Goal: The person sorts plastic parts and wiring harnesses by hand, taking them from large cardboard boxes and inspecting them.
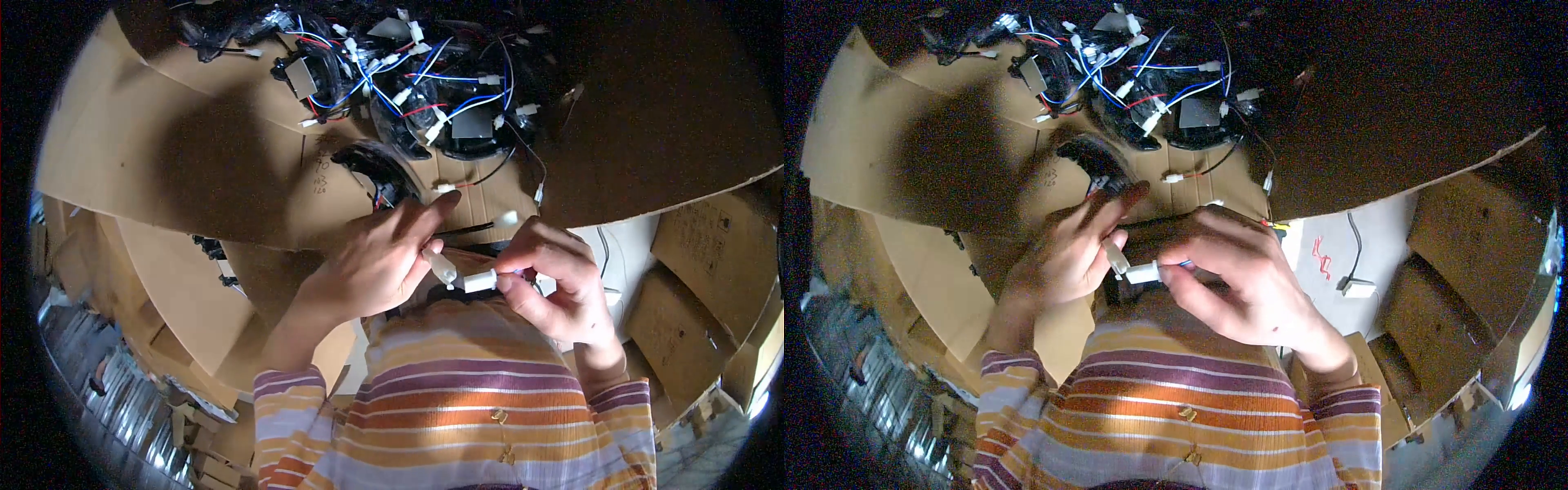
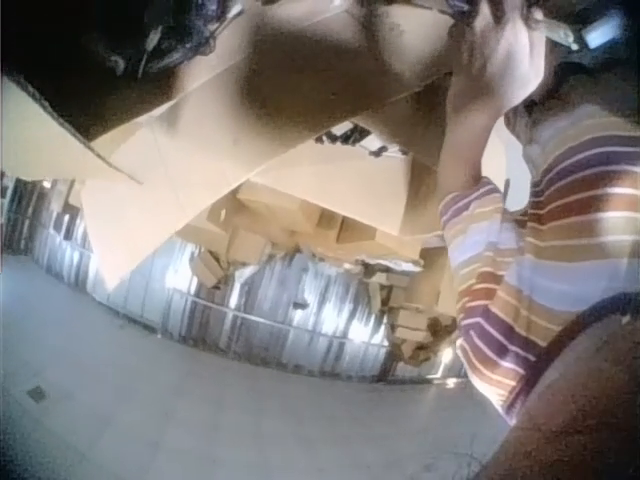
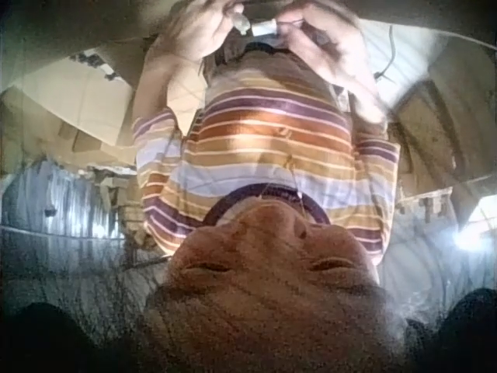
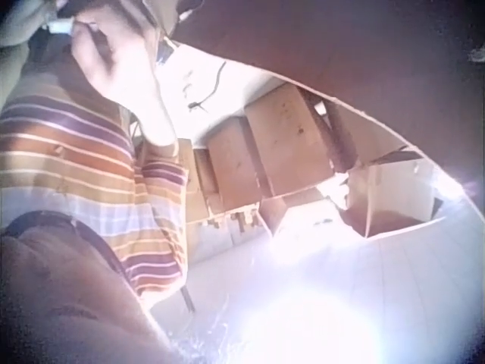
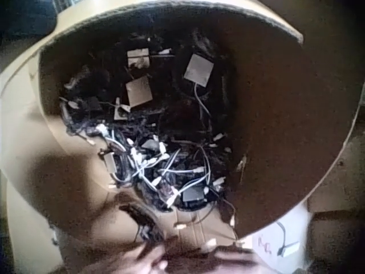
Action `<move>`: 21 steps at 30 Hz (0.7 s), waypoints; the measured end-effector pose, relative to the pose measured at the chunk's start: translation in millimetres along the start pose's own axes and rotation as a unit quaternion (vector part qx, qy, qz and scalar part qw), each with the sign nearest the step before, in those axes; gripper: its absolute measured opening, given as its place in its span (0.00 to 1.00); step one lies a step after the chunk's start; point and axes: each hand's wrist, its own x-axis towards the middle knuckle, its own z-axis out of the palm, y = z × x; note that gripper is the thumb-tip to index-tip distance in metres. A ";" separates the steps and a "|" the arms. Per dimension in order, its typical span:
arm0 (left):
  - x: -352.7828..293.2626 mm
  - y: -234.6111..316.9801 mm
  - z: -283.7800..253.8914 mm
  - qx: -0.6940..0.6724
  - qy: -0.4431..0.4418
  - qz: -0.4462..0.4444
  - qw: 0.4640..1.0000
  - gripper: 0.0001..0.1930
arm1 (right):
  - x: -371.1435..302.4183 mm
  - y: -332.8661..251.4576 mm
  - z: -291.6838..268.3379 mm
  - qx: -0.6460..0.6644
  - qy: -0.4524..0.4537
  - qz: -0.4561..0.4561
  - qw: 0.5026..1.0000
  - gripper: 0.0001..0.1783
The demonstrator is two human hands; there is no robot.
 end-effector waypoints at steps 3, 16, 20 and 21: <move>5.0 3.4 -2.2 0.013 -0.026 -0.018 0.999 0.24 | -1.9 2.4 0.0 -0.020 -0.013 0.002 1.000 0.04; 10.5 8.9 -0.2 0.013 -0.126 -0.033 0.991 0.27 | 0.5 5.0 4.8 -0.174 0.035 -0.027 0.984 0.05; -0.4 0.4 13.5 -0.110 -0.030 -0.019 0.993 0.18 | -13.3 5.3 -9.2 -0.057 0.044 0.037 0.997 0.05; -2.7 -1.3 14.9 -0.164 0.019 -0.017 0.986 0.14 | -18.4 4.8 -13.8 -0.040 0.070 0.043 0.996 0.05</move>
